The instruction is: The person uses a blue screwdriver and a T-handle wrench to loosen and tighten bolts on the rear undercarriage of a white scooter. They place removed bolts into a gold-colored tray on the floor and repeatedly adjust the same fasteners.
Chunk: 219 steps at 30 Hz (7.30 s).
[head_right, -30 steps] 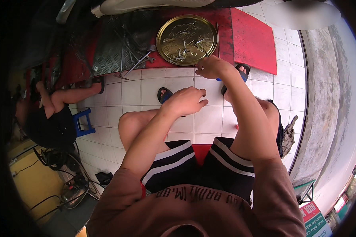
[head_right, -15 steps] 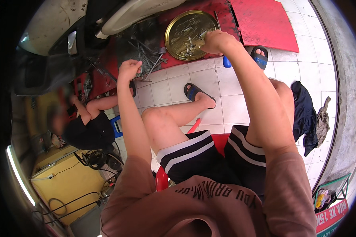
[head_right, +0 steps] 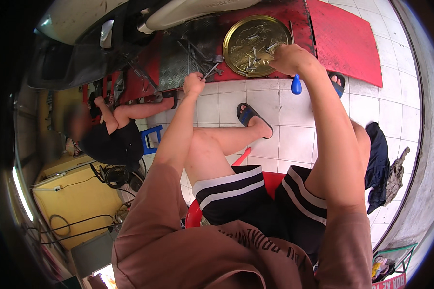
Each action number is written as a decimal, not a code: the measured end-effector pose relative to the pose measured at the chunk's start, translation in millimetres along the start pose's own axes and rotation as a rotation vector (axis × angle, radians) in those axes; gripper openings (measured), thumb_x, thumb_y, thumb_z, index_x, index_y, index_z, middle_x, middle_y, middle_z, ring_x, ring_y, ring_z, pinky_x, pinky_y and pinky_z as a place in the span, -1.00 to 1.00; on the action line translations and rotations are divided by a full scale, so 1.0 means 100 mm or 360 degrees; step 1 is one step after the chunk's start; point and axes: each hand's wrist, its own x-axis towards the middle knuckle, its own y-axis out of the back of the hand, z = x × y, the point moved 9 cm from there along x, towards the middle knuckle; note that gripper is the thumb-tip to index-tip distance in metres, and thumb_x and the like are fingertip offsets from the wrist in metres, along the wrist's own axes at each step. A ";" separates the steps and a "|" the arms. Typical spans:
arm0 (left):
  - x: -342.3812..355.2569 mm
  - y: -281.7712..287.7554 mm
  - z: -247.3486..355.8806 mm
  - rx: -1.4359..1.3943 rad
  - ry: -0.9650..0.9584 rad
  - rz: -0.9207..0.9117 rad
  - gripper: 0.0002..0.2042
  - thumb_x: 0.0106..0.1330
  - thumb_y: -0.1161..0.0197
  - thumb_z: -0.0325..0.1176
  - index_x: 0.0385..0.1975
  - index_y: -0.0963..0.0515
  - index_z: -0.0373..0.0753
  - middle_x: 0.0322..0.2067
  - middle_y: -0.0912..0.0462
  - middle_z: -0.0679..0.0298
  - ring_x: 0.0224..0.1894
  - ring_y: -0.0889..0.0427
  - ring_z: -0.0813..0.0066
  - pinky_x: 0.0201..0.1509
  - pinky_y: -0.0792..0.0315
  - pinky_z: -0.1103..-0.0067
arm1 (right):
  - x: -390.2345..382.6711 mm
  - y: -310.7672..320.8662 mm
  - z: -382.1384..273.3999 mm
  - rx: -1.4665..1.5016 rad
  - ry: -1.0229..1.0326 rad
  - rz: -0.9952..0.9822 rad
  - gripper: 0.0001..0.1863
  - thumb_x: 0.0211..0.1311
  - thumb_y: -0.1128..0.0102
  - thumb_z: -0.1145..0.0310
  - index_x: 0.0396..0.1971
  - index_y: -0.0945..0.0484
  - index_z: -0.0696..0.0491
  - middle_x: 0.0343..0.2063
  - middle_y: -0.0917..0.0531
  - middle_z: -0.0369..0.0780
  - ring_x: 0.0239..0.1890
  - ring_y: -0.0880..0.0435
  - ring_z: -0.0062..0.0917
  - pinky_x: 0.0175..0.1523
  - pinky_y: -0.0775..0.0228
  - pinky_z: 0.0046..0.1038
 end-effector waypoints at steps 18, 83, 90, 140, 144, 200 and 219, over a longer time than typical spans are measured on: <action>-0.45 1.32 0.00 -0.0058 0.0236 0.0426 -0.79 0.10 -0.29 -0.20 -0.33 -0.70 -0.13 -0.40 -0.72 0.12 -0.20 -0.67 0.12 0.01 -0.42 0.33 | -0.05 -0.10 -0.04 0.0079 -0.0076 -0.0108 -0.60 0.16 -0.15 0.12 -0.06 -0.62 0.00 -0.45 -0.70 -0.11 -0.32 -0.71 -0.36 -0.12 -0.52 -0.34; -0.65 -0.03 1.56 -0.0109 -0.0052 -0.0224 -0.66 0.11 -0.33 -0.23 -0.18 -0.61 -0.31 -0.10 -0.62 0.00 -0.03 -0.63 0.05 0.00 -0.54 0.28 | -0.63 -0.31 -0.17 0.1689 -0.0160 0.0065 -0.85 0.09 0.15 0.50 -0.48 -0.44 0.18 -0.67 -0.47 -0.23 -0.71 -0.30 -0.62 -0.58 -0.12 -0.52; -1.31 -0.05 2.47 -0.0634 -0.1047 0.0046 -0.65 0.16 -0.30 -0.23 -0.10 -0.48 -0.21 -0.13 -0.55 0.07 -0.15 -0.59 0.11 -0.02 -0.44 0.31 | -0.50 -0.40 -0.28 0.1407 -0.0129 0.0020 -0.82 -0.09 -0.05 0.42 -0.59 -0.58 0.21 -0.58 -0.61 -0.08 -0.57 -0.53 -0.42 -0.41 -0.34 -0.40; -0.03 0.46 -0.07 0.0052 0.0219 0.0196 -0.62 0.18 -0.26 -0.08 -0.14 -0.60 -0.23 -0.13 -0.66 0.04 -0.04 -0.63 0.07 0.04 -0.50 0.30 | -0.30 -0.34 -0.44 0.0727 -0.0003 0.0277 -0.61 0.17 -0.16 0.17 -0.35 -0.62 0.27 -0.56 -0.63 0.02 -0.43 -0.65 -0.26 -0.22 -0.44 -0.29; -0.09 0.24 0.79 -0.0164 -0.0287 -0.0044 -0.64 0.16 -0.28 -0.11 -0.16 -0.62 -0.21 -0.13 -0.67 0.07 -0.04 -0.63 0.11 0.05 -0.49 0.32 | -0.21 -0.34 -0.30 0.0773 -0.0130 0.0195 -0.58 0.14 -0.18 0.14 -0.45 -0.61 0.30 -0.59 -0.62 -0.03 -0.49 -0.63 -0.34 -0.28 -0.44 -0.33; -0.32 0.88 0.61 -0.3198 0.0453 0.0131 -0.88 0.37 -0.20 -0.40 -0.24 -0.52 -0.31 -0.42 -0.62 0.28 -0.38 -0.67 0.51 -0.36 -0.57 0.60 | -0.05 -0.44 -0.43 0.0379 0.0253 0.0330 -0.40 0.38 -0.05 0.06 -0.76 -0.34 0.22 -0.83 -0.22 -0.33 -0.66 -0.16 -0.67 -0.56 -0.01 -0.38; -0.27 1.00 0.75 -0.3146 0.0198 -0.0040 -0.88 0.31 -0.24 -0.48 -0.21 -0.53 -0.30 -0.35 -0.65 0.23 -0.28 -0.71 0.41 -0.23 -0.58 0.62 | -0.15 -0.51 -0.50 0.0587 0.0138 0.0245 -0.43 0.40 -0.01 0.01 -0.65 -0.56 0.19 -0.82 -0.32 -0.37 -0.67 -0.23 -0.68 -0.54 -0.09 -0.45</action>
